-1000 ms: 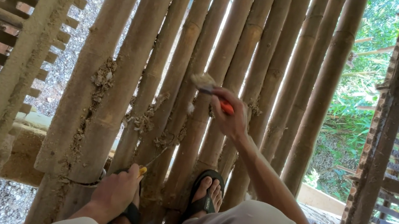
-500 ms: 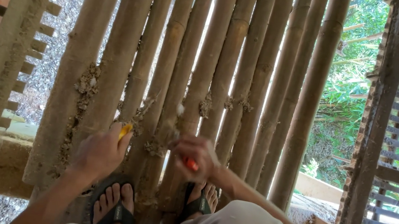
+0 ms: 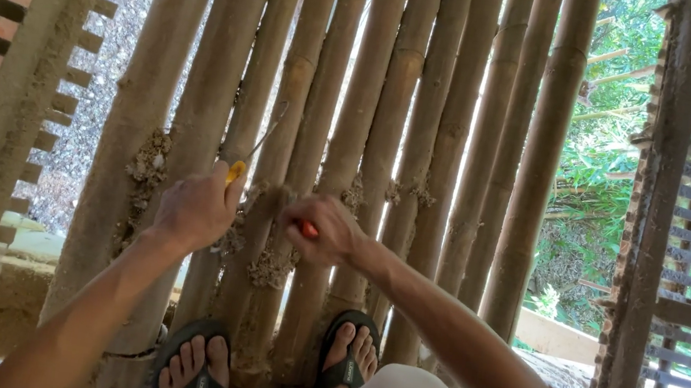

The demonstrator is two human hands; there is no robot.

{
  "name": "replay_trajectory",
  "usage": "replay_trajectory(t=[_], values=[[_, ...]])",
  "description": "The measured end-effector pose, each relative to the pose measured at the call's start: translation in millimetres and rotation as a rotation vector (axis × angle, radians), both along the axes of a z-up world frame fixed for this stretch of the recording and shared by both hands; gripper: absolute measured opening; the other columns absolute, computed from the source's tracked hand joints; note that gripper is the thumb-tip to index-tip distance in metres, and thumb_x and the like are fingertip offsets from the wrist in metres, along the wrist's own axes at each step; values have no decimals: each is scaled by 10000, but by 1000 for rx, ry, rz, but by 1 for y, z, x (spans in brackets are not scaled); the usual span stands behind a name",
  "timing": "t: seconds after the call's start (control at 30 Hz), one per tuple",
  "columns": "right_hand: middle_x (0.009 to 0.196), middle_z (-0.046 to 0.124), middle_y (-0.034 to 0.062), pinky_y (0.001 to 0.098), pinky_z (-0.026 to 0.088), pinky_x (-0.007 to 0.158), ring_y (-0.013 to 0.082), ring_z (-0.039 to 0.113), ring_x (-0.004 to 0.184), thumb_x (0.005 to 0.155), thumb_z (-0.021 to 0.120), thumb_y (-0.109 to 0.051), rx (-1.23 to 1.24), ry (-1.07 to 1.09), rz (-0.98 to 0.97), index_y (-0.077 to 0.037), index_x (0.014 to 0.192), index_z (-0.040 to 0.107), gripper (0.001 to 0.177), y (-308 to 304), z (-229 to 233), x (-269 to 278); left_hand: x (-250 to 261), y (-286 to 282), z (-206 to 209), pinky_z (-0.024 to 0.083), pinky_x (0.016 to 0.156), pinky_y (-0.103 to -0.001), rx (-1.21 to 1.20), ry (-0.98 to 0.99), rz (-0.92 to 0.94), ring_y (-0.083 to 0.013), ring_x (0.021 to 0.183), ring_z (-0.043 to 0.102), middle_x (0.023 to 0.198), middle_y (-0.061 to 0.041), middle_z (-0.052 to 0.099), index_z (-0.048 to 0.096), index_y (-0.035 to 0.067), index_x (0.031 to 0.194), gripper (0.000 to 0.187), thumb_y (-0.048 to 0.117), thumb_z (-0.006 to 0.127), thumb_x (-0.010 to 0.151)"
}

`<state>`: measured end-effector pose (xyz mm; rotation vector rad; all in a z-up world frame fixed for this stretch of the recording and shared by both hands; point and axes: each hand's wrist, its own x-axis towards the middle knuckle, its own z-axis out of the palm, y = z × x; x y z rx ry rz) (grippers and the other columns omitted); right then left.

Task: The person uses a small brush and a scraper to clean debris from the gaps between vertical bamboo poles. The person works methodically along the bamboo structure, brushing away loose material and scraping off stuck-on residue.

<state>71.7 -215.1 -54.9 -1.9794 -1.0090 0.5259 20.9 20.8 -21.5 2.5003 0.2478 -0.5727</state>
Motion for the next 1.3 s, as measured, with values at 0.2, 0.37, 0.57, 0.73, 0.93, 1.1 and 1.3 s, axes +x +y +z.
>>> replay_trajectory(t=[0.2,0.37,0.57,0.73,0.93,1.1,1.3], values=[[665,587,94,411,533,553,297,632,598,966,600,-177,221,-373,-228,-142,827,569,147,16,-10,78,9,6,-12,506,503,-421,-20,-58,-57,-301,507,651,678,-189,645,581,3,1161,528,408,245,1119],[647,616,92,453,536,612,353,643,629,831,650,-175,9,-193,-171,-140,784,616,68,15,-34,73,27,5,-10,506,486,-459,-52,-36,-27,-356,550,682,695,-215,663,575,-18,1165,522,406,274,1120],[729,682,60,427,553,697,309,686,715,830,596,-225,-42,139,-59,-174,725,632,122,-15,39,0,84,-27,-31,581,735,-564,10,51,-65,-421,888,749,959,-255,732,543,30,1220,539,496,308,1086],[847,745,177,477,543,790,391,722,828,839,576,-159,48,244,-172,-87,795,731,178,-50,51,32,93,-58,-33,585,811,-561,13,79,-47,-404,964,744,1033,-227,732,525,46,1216,440,430,352,1089],[916,760,129,397,509,825,239,678,846,832,551,-174,-26,266,-497,-58,810,739,222,-59,65,90,34,-57,4,584,864,-533,-52,288,-37,-405,997,748,1060,-234,736,535,46,1188,434,395,291,1100],[916,746,127,391,526,808,244,686,852,870,582,-151,59,37,-488,-100,892,763,190,-22,71,146,69,-54,12,570,830,-592,-162,295,62,-464,1018,722,1074,-269,716,515,42,1187,462,422,274,1083],[1328,656,119,539,497,952,450,649,1114,877,610,-202,-74,-61,-469,-161,861,696,97,7,44,204,32,-66,-13,608,752,-495,-98,257,2,-375,885,765,949,-190,729,528,85,1132,395,398,289,1097]])
